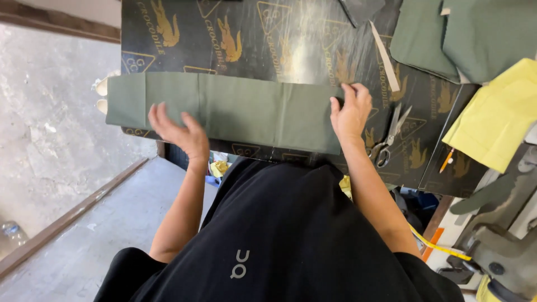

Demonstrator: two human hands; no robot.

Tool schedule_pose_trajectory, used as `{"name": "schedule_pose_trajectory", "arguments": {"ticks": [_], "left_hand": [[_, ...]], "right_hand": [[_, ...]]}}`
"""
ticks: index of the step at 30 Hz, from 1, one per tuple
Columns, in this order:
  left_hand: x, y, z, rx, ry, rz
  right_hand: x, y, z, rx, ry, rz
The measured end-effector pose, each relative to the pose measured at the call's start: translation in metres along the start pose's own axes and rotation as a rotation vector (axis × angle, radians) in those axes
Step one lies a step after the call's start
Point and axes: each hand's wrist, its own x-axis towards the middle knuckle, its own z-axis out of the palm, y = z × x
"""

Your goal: Measuring, marking, and cutting fabric pieces on a cutting table using scissors and a tape measure.

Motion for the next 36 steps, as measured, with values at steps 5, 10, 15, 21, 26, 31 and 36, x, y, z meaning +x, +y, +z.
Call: {"name": "schedule_pose_trajectory", "arguments": {"ticks": [5,10,15,21,26,31,36], "left_hand": [[0.008,0.069,0.062,-0.050,-0.375,0.521],[-0.014,0.064,0.146,-0.002,-0.574,0.825],[-0.021,0.069,0.194,-0.048,-0.624,0.966],[-0.014,0.117,0.160,-0.074,-0.812,0.951],[-0.030,0.105,0.167,0.112,-0.531,1.074],[-0.048,0.147,0.086,-0.030,-0.448,1.119],[-0.112,0.138,-0.011,-0.145,-0.596,1.216]], "right_hand": [[-0.058,0.033,-0.064,-0.211,0.030,0.307],[-0.140,0.122,-0.061,-0.204,0.063,0.507],[-0.141,0.176,-0.056,-0.364,0.062,0.594],[-0.045,0.043,-0.122,0.271,-0.214,0.568],[-0.042,0.043,-0.061,0.345,-0.023,0.296],[-0.024,0.019,-0.111,0.328,-0.167,0.110],[-0.069,0.062,-0.076,0.227,-0.047,-0.340]]}}
